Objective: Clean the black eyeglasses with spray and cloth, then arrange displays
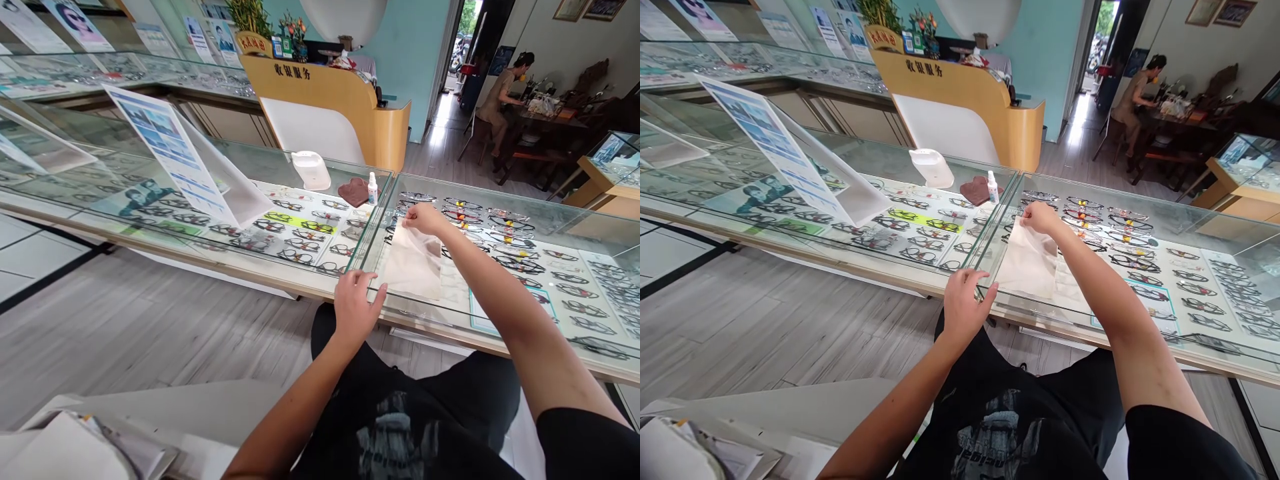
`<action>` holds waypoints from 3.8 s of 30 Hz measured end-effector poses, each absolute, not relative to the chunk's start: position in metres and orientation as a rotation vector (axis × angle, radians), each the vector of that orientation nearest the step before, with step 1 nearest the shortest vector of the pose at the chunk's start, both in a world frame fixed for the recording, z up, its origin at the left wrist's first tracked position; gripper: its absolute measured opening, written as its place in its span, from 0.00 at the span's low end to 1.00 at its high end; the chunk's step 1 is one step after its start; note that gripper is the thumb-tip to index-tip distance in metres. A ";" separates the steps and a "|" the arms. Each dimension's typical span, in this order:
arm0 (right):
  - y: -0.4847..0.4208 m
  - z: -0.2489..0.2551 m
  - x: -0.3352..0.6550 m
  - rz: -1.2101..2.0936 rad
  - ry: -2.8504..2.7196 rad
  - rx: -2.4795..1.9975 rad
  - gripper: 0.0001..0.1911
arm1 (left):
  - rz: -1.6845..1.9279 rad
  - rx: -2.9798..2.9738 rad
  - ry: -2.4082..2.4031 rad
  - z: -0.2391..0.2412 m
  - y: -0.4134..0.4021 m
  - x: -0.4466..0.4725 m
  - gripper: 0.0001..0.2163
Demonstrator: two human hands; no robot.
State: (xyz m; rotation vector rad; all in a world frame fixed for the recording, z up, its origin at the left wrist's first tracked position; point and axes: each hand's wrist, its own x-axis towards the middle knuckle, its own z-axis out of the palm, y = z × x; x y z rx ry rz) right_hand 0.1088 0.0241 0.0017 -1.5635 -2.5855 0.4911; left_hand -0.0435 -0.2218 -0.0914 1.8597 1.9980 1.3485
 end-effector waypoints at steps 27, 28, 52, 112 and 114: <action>0.012 0.006 0.121 0.436 -2.621 -1.277 0.11 | 1.020 1.631 1.267 -0.041 -0.006 -0.076 0.24; 0.013 0.005 0.121 0.447 -2.614 -1.264 0.11 | 1.014 1.620 1.252 -0.043 -0.004 -0.076 0.25; 0.018 0.014 0.210 0.767 -2.405 -1.396 0.13 | 1.066 1.781 1.264 -0.032 0.000 -0.088 0.20; -0.141 -0.056 0.220 0.986 -2.026 -1.259 0.14 | 0.877 1.913 1.144 -0.057 -0.150 -0.105 0.16; -0.140 -0.057 0.219 0.979 -2.011 -1.269 0.14 | 0.838 1.984 1.174 -0.056 -0.150 -0.104 0.16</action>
